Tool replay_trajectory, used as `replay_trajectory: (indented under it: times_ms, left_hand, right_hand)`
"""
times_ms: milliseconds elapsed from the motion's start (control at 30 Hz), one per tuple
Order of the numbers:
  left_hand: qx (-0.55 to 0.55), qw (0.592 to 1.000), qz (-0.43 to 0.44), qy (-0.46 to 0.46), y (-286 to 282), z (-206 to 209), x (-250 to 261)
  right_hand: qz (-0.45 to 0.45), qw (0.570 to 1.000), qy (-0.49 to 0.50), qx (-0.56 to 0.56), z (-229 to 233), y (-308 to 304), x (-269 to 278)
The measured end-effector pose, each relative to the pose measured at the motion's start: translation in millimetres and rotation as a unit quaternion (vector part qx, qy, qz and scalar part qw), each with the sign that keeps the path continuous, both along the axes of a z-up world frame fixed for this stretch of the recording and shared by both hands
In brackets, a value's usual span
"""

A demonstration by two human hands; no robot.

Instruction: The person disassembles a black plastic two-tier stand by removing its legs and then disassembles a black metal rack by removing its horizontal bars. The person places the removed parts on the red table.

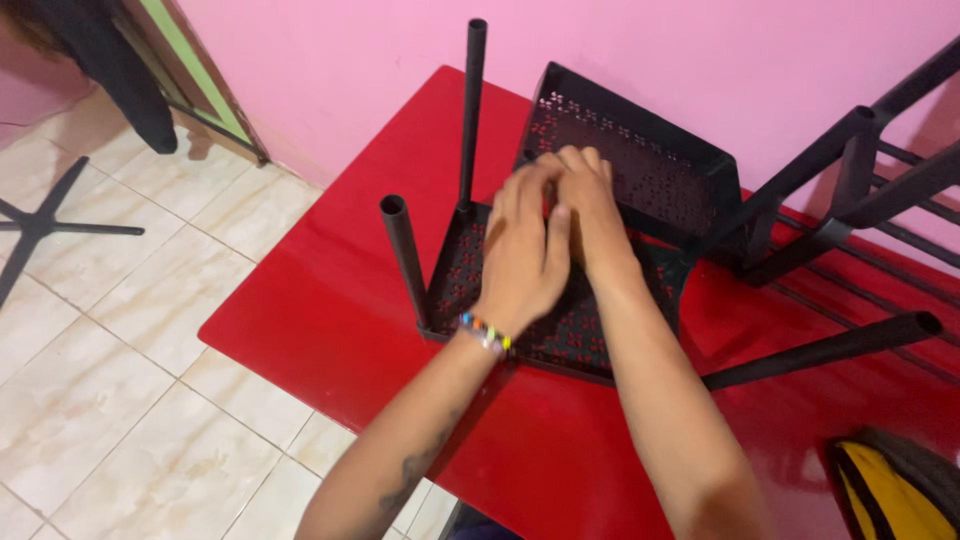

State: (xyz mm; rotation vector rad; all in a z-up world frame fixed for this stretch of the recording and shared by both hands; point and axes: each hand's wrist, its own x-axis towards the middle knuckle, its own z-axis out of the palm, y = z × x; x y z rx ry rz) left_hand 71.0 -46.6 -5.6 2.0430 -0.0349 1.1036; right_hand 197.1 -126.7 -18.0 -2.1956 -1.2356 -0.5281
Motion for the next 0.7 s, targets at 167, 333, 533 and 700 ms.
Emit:
replay_trajectory:
  times_ms: [167, 333, 533, 700]
  left_hand:
    - [-0.034, 0.996, 0.043, 0.065, 12, -18, 34]
    - [-0.061, 0.991, 0.03, 0.118, 20, -39, 46]
    - [-0.06, 0.982, -0.002, 0.178, 31, -53, 50]
    - [-0.012, 0.982, -0.008, 0.189, 37, -52, 53]
  right_hand:
    - [-0.01, 1.0, 0.015, -0.005, -20, 16, 10]
    - [-0.001, 1.0, 0.021, -0.008, -41, 23, 27]
    - [0.025, 0.998, 0.04, -0.043, -73, 36, 57]
    - [0.034, 0.993, 0.078, -0.079, -92, 46, 79]
